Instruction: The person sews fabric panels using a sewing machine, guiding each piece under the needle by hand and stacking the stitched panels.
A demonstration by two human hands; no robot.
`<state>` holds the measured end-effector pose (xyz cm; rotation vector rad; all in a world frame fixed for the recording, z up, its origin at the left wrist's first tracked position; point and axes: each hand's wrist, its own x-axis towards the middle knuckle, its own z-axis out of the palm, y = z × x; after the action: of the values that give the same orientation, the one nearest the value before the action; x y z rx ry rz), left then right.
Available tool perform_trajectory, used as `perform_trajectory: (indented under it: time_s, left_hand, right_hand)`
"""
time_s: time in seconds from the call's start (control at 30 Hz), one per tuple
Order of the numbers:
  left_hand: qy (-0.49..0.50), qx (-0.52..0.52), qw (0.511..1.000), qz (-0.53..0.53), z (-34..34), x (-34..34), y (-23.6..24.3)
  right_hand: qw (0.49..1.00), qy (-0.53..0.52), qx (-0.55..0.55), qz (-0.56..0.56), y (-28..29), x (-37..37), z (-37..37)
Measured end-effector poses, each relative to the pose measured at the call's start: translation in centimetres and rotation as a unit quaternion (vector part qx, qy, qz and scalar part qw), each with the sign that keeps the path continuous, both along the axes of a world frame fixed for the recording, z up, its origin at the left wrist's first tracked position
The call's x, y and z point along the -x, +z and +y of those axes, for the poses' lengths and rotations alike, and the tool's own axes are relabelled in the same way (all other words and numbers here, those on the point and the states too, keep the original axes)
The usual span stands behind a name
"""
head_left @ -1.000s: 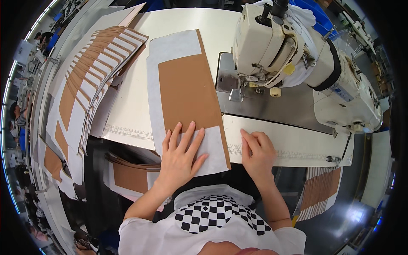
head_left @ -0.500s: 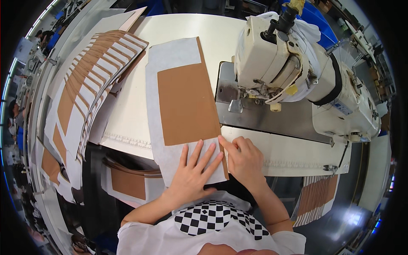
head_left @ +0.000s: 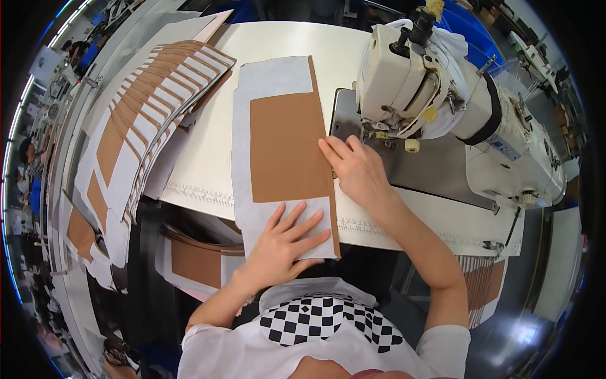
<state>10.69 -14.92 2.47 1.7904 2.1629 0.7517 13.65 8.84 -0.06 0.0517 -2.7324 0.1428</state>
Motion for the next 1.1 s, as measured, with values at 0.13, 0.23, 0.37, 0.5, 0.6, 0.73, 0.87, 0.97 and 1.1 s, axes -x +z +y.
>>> perform_trajectory:
  time_s: [0.13,0.23,0.37,0.5,0.6,0.73,0.87,0.97,1.1]
  left_hand:
    - [0.250,-0.048,0.948,-0.193,-1.4,6.4,2.0]
    - [0.505,-0.074,0.847,0.146,-2.1,11.0,-2.9]
    - [0.380,-0.167,0.910,-0.016,-1.5,7.9,-3.3]
    - [0.512,-0.369,0.770,-0.095,-8.4,0.7,-6.8]
    - [0.651,-0.463,0.596,-0.078,-15.9,-3.5,-13.5]
    - [0.807,-0.340,0.483,-0.019,-22.9,-7.1,-22.5]
    - [0.879,-0.229,0.399,-0.127,-25.0,-6.1,-26.1]
    - [0.920,-0.184,0.286,-0.193,-25.5,-3.9,-25.9]
    - [0.935,-0.176,0.282,-0.125,-27.8,-3.5,-28.1]
  right_hand:
    - [0.993,0.048,0.105,-0.007,0.1,-0.7,-0.9]
    - [0.990,0.086,0.114,-0.005,0.9,-2.5,-2.7]
    - [0.994,0.047,0.098,-0.031,0.3,-5.8,-3.8]
    - [0.990,0.010,0.141,-0.029,0.0,-8.4,-3.5]
    - [0.983,-0.022,0.180,-0.023,-0.2,-8.3,-3.8]
    - [0.987,-0.041,0.154,-0.022,-0.5,-8.1,-4.0]
    - [0.988,-0.037,0.152,-0.018,-0.5,-8.2,-4.0]
    - [0.988,-0.034,0.149,-0.019,-0.7,-8.3,-4.0]
    - [0.984,-0.038,0.171,-0.014,-0.5,-7.9,-4.4]
